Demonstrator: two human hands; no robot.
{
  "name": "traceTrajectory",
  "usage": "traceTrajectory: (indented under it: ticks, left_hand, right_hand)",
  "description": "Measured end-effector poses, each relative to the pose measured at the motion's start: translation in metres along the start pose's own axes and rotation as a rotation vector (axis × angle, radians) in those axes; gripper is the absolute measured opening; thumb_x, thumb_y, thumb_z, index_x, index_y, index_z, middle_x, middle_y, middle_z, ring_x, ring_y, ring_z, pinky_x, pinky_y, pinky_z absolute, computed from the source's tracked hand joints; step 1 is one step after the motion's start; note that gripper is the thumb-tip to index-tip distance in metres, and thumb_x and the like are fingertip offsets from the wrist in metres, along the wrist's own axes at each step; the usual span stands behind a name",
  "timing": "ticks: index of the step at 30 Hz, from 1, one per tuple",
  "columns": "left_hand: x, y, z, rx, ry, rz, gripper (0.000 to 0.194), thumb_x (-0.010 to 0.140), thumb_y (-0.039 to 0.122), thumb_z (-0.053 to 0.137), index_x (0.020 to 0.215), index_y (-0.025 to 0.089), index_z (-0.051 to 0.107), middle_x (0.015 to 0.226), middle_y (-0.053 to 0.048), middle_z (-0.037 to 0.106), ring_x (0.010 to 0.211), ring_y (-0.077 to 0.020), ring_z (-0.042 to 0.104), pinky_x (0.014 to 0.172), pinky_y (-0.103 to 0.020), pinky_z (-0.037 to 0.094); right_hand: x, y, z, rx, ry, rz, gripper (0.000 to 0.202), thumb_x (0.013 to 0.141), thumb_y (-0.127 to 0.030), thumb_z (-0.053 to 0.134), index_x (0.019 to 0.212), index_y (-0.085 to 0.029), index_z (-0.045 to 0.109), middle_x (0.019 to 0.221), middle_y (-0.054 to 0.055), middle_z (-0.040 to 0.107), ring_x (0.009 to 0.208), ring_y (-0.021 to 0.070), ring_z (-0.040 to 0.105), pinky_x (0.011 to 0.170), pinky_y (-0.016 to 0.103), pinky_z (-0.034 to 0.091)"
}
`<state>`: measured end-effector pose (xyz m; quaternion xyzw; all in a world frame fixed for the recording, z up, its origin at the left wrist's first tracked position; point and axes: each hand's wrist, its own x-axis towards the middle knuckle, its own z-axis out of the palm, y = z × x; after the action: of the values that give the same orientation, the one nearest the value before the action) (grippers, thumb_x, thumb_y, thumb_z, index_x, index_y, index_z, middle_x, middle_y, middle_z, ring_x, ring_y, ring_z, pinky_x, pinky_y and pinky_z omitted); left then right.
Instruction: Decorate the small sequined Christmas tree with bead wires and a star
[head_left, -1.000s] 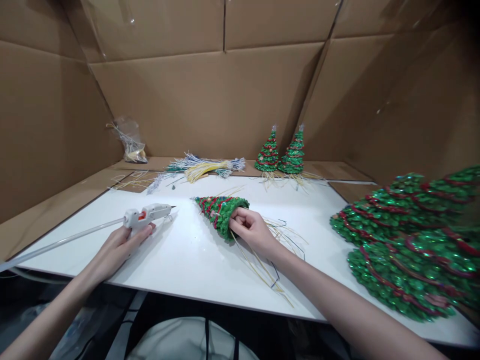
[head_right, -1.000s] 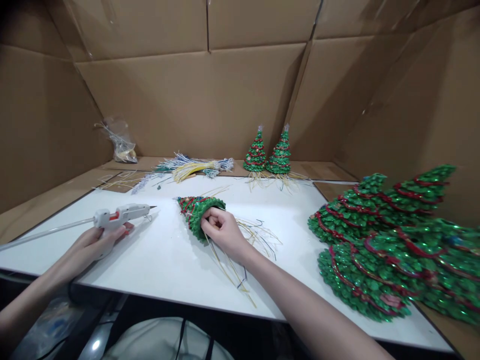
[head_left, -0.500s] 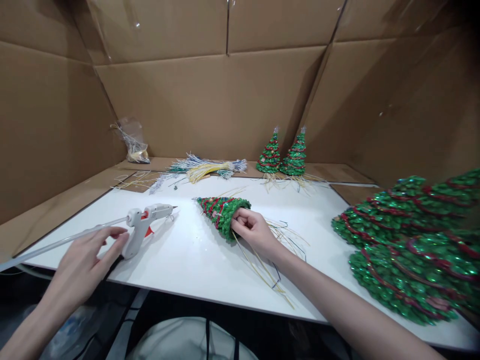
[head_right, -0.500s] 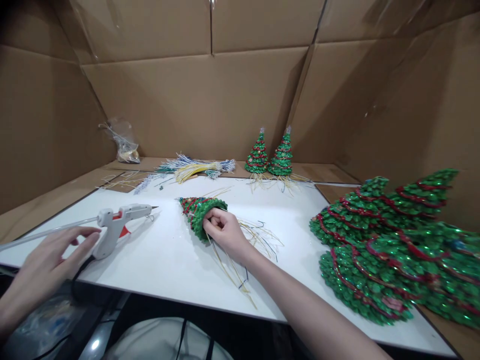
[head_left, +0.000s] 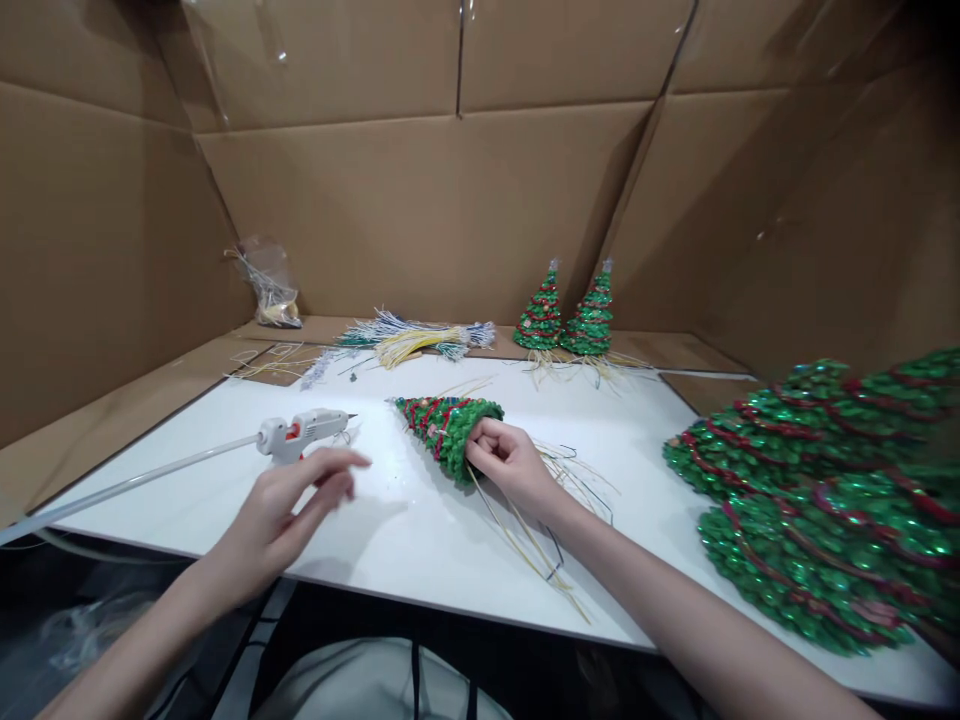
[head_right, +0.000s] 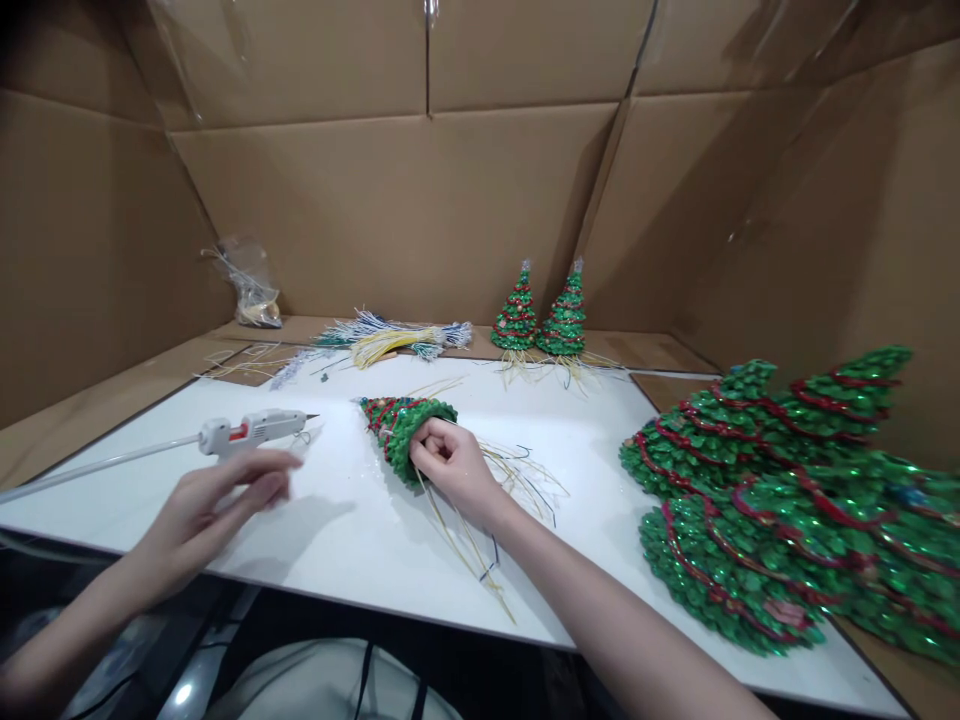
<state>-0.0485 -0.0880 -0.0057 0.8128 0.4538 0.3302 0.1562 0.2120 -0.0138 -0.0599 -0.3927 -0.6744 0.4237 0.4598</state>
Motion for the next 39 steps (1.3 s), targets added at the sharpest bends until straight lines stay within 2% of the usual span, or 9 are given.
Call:
traceTrajectory:
  ticks: [2,4,7,11,15,19,26,31,39]
  left_hand:
    - [0.023,0.005,0.011,-0.078,0.016,0.064,0.032,0.094,0.025,0.043,0.125,0.022,0.049,0.113,-0.006,0.063,0.098,-0.0161,0.061,0.084,-0.026,0.047]
    - [0.045,0.010,0.022,-0.149,0.011,0.072,0.036,0.094,0.029,0.043,0.129,0.020,0.048,0.131,-0.009,0.054,0.116,-0.0200,0.053,0.095,-0.031,0.044]
    - [0.073,0.011,0.038,-0.236,-0.015,0.081,0.041,0.096,0.034,0.039,0.134,0.019,0.044,0.140,-0.009,0.047,0.128,-0.0213,0.043,0.106,-0.034,0.036]
    - [0.093,0.001,0.057,-0.315,-0.076,0.090,0.044,0.097,0.038,0.037,0.134,0.017,0.046,0.140,-0.009,0.048,0.129,-0.0234,0.043,0.109,-0.035,0.032]
    - [0.097,-0.010,0.069,-0.400,-0.101,0.113,0.044,0.096,0.039,0.037,0.133,0.017,0.047,0.141,-0.008,0.047,0.131,-0.0233,0.041,0.111,-0.035,0.028]
    - [0.094,-0.011,0.074,-0.443,-0.103,0.125,0.041,0.097,0.038,0.036,0.132,0.020,0.049,0.139,-0.006,0.049,0.131,-0.0232,0.041,0.112,-0.037,0.027]
    - [0.092,-0.010,0.079,-0.415,-0.096,0.204,0.038,0.098,0.035,0.034,0.130,0.022,0.050,0.139,-0.007,0.047,0.132,-0.0227,0.037,0.113,-0.039,0.026]
    - [0.092,-0.008,0.080,-0.396,-0.071,0.206,0.039,0.098,0.036,0.033,0.128,0.021,0.052,0.135,-0.009,0.049,0.130,-0.0233,0.038,0.112,-0.040,0.027]
    - [0.092,-0.011,0.079,-0.406,-0.095,0.201,0.039,0.098,0.037,0.033,0.128,0.022,0.052,0.137,-0.008,0.048,0.131,-0.0235,0.038,0.112,-0.040,0.026]
  right_hand:
    - [0.000,0.000,0.000,0.009,-0.004,0.002,0.021,0.079,-0.032,0.055,0.065,-0.018,0.047,0.053,-0.007,0.030,0.048,0.0079,0.028,0.047,0.022,0.023]
    - [0.000,0.001,0.000,0.014,-0.005,0.003,0.022,0.079,-0.032,0.055,0.065,-0.018,0.046,0.053,-0.007,0.030,0.048,0.0077,0.027,0.047,0.023,0.023]
    - [0.000,0.001,0.000,0.021,-0.009,0.002,0.022,0.080,-0.032,0.055,0.066,-0.017,0.047,0.053,-0.007,0.030,0.048,0.0076,0.028,0.047,0.022,0.023]
    - [0.001,0.003,0.000,0.021,-0.011,-0.011,0.022,0.080,-0.032,0.055,0.066,-0.017,0.047,0.053,-0.008,0.030,0.048,0.0075,0.028,0.047,0.022,0.023]
    - [0.001,0.003,-0.001,0.012,-0.015,-0.018,0.022,0.081,-0.032,0.054,0.065,-0.017,0.047,0.053,-0.008,0.030,0.048,0.0073,0.028,0.047,0.022,0.023]
    - [0.000,0.003,-0.001,0.021,-0.019,-0.024,0.021,0.081,-0.031,0.055,0.066,-0.017,0.048,0.053,-0.008,0.030,0.049,0.0075,0.028,0.047,0.022,0.023]
    - [0.000,0.001,-0.001,0.030,-0.015,-0.028,0.018,0.081,-0.030,0.055,0.071,-0.016,0.053,0.053,-0.008,0.028,0.048,0.0074,0.026,0.046,0.023,0.021]
    - [0.000,0.002,-0.001,0.020,-0.022,-0.038,0.019,0.082,-0.031,0.055,0.069,-0.016,0.051,0.053,-0.008,0.027,0.049,0.0074,0.025,0.046,0.023,0.021]
    - [0.000,0.002,-0.001,0.029,-0.014,-0.027,0.022,0.082,-0.031,0.055,0.066,-0.017,0.048,0.053,-0.008,0.028,0.049,0.0074,0.025,0.046,0.022,0.021]
